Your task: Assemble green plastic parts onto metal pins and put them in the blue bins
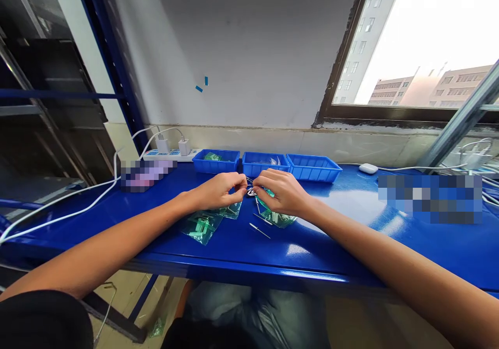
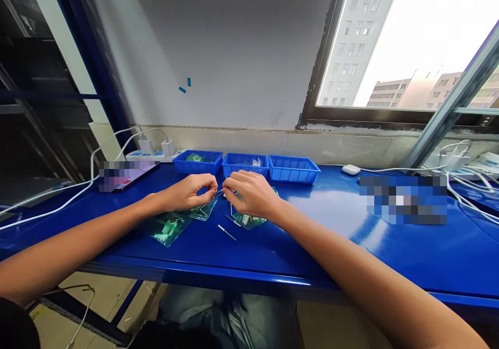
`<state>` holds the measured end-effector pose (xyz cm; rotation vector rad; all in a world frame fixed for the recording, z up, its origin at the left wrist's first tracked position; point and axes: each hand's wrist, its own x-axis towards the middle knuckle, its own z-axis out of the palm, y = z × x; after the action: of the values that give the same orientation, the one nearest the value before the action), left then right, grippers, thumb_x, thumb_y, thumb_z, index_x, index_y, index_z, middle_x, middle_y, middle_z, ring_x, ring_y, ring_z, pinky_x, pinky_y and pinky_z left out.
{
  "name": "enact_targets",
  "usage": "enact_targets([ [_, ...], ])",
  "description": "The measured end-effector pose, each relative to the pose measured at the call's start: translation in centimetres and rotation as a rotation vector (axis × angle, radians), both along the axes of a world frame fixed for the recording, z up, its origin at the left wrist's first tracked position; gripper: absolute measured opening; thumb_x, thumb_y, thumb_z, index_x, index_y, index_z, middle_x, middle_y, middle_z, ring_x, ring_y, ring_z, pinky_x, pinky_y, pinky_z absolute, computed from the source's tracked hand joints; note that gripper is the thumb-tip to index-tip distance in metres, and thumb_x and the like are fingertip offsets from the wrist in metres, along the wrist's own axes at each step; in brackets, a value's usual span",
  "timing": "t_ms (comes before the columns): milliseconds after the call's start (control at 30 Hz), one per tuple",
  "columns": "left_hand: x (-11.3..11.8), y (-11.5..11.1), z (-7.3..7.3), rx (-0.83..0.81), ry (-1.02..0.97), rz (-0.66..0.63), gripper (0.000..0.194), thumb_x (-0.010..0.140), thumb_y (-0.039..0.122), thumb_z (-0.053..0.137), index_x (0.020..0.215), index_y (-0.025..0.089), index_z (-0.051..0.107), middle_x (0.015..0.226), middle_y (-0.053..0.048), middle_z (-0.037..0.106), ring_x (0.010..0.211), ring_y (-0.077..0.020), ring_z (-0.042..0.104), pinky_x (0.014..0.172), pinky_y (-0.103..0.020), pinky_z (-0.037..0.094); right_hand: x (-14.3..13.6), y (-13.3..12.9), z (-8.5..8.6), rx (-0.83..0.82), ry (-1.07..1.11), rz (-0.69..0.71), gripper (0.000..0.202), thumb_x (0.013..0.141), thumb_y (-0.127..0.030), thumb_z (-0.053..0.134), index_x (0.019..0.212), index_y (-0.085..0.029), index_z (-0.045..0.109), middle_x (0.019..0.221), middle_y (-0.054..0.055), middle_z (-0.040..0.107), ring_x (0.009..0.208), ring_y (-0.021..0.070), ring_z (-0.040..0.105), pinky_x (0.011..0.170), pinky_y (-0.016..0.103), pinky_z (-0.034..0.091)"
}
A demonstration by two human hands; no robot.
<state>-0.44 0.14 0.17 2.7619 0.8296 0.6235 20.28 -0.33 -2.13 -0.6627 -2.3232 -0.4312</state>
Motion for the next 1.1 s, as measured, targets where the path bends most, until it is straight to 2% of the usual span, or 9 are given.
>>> enact_targets([
  [300, -0.03, 0.01, 0.03, -0.028, 0.02, -0.018, 0.016, 0.082, 0.024, 0.042, 0.073, 0.015, 0.05, 0.07, 0.0, 0.054, 0.063, -0.0104, 0.047, 0.059, -0.023, 0.036, 0.38, 0.27, -0.03, 0.028, -0.071, 0.046, 0.012, 0.084, -0.02, 0.045, 0.088, -0.019, 0.055, 0.076, 0.002, 0.058, 0.071, 0.0133, 0.049, 0.066, 0.027, 0.037],
  [833, -0.11, 0.13, -0.21, -0.065, 0.055, -0.001, 0.022, 0.087, 0.031, 0.038, 0.075, 0.015, 0.048, 0.07, -0.001, 0.054, 0.062, -0.0109, 0.047, 0.057, -0.023, 0.035, 0.56, 0.3, 0.08, 0.066, -0.069, 0.051, 0.019, 0.088, -0.023, 0.043, 0.085, -0.019, 0.06, 0.075, 0.004, 0.058, 0.07, 0.0138, 0.05, 0.065, 0.028, 0.039],
  [1100, 0.15, -0.42, -0.11, -0.1, 0.02, -0.033, 0.021, 0.088, 0.032, 0.039, 0.078, 0.016, 0.048, 0.073, -0.001, 0.053, 0.067, -0.0119, 0.047, 0.06, -0.024, 0.037, 0.31, 0.18, 0.09, -0.107, 0.048, 0.057, 0.014, 0.083, -0.021, 0.046, 0.079, -0.017, 0.059, 0.076, 0.003, 0.057, 0.068, 0.0122, 0.049, 0.062, 0.025, 0.038],
])
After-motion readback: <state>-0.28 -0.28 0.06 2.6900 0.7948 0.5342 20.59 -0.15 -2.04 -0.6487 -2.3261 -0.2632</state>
